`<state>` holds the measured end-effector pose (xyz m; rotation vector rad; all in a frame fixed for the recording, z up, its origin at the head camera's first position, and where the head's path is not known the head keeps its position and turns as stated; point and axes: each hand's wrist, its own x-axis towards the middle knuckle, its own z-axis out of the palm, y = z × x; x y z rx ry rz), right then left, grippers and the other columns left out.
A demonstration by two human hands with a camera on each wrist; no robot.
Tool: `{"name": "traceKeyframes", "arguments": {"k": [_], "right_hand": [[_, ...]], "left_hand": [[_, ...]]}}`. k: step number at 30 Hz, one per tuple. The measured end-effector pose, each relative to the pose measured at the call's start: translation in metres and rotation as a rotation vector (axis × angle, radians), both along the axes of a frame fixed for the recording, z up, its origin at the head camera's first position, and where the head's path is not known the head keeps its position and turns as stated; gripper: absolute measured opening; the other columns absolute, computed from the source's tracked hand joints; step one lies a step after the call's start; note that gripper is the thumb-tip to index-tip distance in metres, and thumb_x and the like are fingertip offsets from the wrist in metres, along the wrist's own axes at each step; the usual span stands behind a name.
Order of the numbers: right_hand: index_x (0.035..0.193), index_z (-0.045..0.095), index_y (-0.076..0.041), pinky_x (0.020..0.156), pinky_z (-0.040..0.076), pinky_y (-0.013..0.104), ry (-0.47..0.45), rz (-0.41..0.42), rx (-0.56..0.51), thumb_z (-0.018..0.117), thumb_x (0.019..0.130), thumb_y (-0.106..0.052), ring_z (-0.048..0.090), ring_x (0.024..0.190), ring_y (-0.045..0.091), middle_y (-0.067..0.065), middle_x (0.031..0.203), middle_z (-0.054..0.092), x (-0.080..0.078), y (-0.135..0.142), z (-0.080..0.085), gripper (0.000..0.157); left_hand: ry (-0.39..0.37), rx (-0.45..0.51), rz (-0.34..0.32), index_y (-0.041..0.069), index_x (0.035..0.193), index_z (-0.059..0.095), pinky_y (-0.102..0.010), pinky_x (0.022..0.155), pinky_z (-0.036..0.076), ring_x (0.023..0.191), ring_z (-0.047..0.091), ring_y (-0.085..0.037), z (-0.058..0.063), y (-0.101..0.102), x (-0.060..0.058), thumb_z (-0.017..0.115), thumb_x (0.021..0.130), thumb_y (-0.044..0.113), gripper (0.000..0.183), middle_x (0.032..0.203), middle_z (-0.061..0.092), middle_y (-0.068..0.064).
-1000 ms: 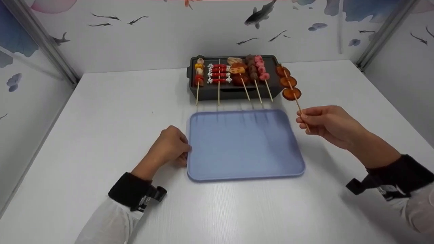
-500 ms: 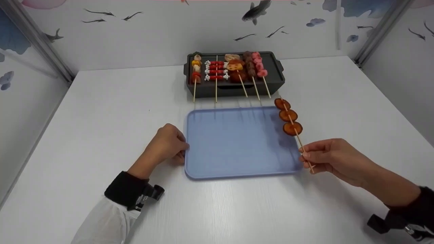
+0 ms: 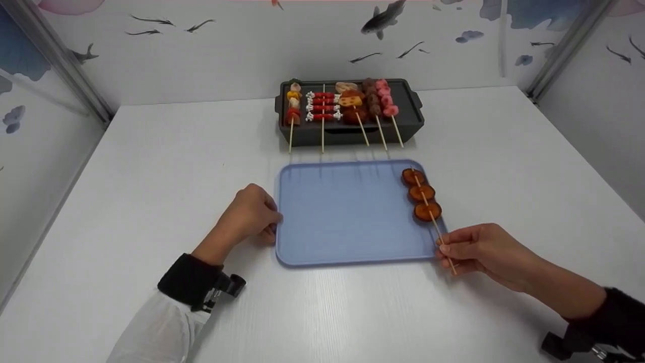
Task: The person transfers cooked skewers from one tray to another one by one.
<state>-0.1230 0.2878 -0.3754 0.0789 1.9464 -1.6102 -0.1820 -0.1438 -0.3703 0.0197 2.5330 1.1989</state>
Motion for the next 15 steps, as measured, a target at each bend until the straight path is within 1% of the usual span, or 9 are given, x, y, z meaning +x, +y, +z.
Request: {"name": "traceKeyframes", "arguments": {"k": [5, 10, 12, 15], "right_hand": [[0.109, 0.071, 0.009, 0.072, 0.063, 0.034, 0.045, 0.004, 0.106, 0.075, 0.094, -0.020, 0.072, 0.073, 0.017, 0.010, 0.085, 0.074, -0.0011, -0.0019, -0.0021, 0.033], [0.098, 0.071, 0.007, 0.068, 0.063, 0.037, 0.079, 0.046, 0.225, 0.077, 0.093, -0.025, 0.072, 0.067, 0.020, 0.011, 0.078, 0.072, -0.0032, -0.0009, -0.0031, 0.033], [0.096, 0.071, 0.006, 0.067, 0.063, 0.038, 0.087, 0.065, 0.249, 0.078, 0.092, -0.027, 0.072, 0.067, 0.021, 0.012, 0.077, 0.072, -0.0031, -0.0002, -0.0034, 0.034], [0.095, 0.070, 0.006, 0.066, 0.063, 0.039, 0.093, 0.083, 0.261, 0.078, 0.092, -0.028, 0.072, 0.066, 0.023, 0.014, 0.076, 0.072, -0.0026, 0.0016, -0.0029, 0.035]], "left_hand": [[0.008, -0.003, -0.001, -0.008, 0.085, 0.072, -0.024, 0.047, 0.054, 0.047, 0.066, -0.015, 0.0005, 0.0003, 0.0000, 0.067, 0.089, -0.003, 0.008, 0.060, 0.068, -0.011], [0.028, -0.037, -0.007, -0.007, 0.085, 0.073, -0.022, 0.049, 0.052, 0.047, 0.064, -0.012, 0.0000, 0.0001, -0.0012, 0.068, 0.089, -0.002, 0.008, 0.060, 0.068, -0.009], [0.035, -0.048, -0.011, -0.007, 0.085, 0.073, -0.022, 0.051, 0.052, 0.048, 0.064, -0.012, -0.0002, -0.0005, -0.0015, 0.069, 0.089, -0.001, 0.008, 0.061, 0.068, -0.009], [0.018, -0.026, -0.003, -0.007, 0.086, 0.073, -0.022, 0.052, 0.052, 0.049, 0.065, -0.012, -0.0008, -0.0008, -0.0021, 0.069, 0.088, -0.002, 0.007, 0.062, 0.069, -0.009]]}}
